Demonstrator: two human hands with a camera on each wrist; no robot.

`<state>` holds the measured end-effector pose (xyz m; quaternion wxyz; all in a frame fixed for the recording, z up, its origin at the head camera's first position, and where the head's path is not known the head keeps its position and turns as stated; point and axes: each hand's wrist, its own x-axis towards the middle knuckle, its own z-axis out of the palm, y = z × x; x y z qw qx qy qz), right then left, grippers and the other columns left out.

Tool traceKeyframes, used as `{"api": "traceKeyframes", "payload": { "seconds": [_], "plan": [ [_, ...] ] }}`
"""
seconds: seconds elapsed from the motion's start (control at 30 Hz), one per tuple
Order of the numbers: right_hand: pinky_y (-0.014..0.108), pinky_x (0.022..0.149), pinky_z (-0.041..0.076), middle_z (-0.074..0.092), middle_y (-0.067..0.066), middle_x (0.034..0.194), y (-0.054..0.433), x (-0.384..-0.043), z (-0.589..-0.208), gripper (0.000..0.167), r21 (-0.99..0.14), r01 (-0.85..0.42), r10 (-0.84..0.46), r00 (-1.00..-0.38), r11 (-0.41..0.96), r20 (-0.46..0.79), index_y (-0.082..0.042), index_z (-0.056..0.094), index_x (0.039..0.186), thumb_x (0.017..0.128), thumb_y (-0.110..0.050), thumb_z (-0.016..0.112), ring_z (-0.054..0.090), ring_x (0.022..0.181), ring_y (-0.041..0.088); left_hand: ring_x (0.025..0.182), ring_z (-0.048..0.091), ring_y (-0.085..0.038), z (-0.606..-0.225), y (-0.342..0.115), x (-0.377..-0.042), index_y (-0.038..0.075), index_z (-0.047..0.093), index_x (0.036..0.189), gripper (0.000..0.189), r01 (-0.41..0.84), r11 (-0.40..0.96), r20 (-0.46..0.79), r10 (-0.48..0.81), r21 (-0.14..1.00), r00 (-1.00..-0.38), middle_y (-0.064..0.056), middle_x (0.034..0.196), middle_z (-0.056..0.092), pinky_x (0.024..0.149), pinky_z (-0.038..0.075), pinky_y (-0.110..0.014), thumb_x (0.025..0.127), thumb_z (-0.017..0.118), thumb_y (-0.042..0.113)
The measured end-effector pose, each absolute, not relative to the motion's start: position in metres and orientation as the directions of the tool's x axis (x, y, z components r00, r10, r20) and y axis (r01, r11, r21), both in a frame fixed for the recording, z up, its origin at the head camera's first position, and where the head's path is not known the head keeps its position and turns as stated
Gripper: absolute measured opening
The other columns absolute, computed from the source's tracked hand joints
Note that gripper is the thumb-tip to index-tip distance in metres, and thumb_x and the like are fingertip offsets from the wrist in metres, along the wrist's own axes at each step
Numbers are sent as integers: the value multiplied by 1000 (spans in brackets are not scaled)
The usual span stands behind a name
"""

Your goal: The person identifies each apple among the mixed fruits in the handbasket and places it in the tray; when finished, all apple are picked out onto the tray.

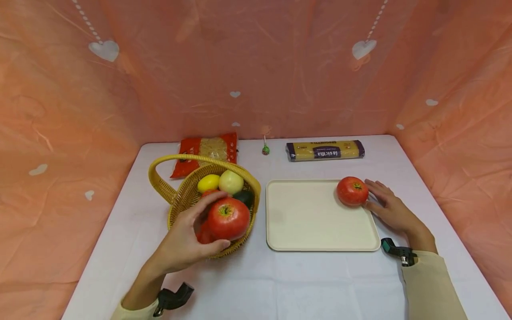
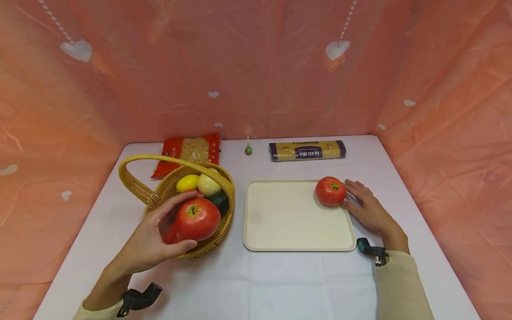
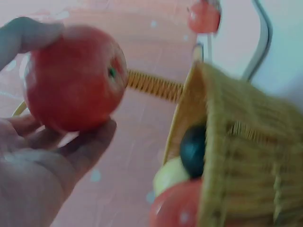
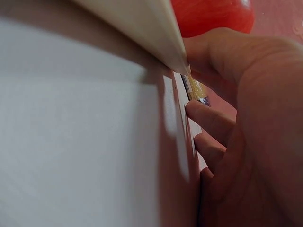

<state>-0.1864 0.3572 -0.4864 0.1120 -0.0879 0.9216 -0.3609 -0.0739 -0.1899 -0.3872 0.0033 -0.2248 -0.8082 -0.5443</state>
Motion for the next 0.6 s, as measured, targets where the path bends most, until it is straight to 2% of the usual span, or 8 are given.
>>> {"api": "traceKeyframes", "payload": {
  "seconds": [0.27,0.4,0.6],
  "plan": [
    [89,120,7,19,30,179,356,-187,-485,74,-681,-81,-245,-958,728,-147,-6,35,171,110,-35,65,-1,168,53,136,64,-20,-393,-148,-81,26,58,156,87,350,237,176,540,906,-823,3,153,64,113,58,-35,80,99,18],
    [89,121,7,21,30,178,356,-187,-485,73,-679,-90,-246,-959,729,-137,-5,36,170,110,-33,66,0,168,53,137,64,-18,-402,-115,-87,21,58,156,85,399,224,197,599,889,-776,1,153,64,114,57,-38,82,98,15],
    [89,121,9,22,31,178,356,-187,-484,72,-670,-101,-251,-959,735,-130,-4,37,169,109,-32,66,1,167,54,136,64,-16,-417,-65,-97,13,54,157,83,398,251,172,615,882,-770,-4,155,62,115,55,-32,84,93,11]
  ]
}}
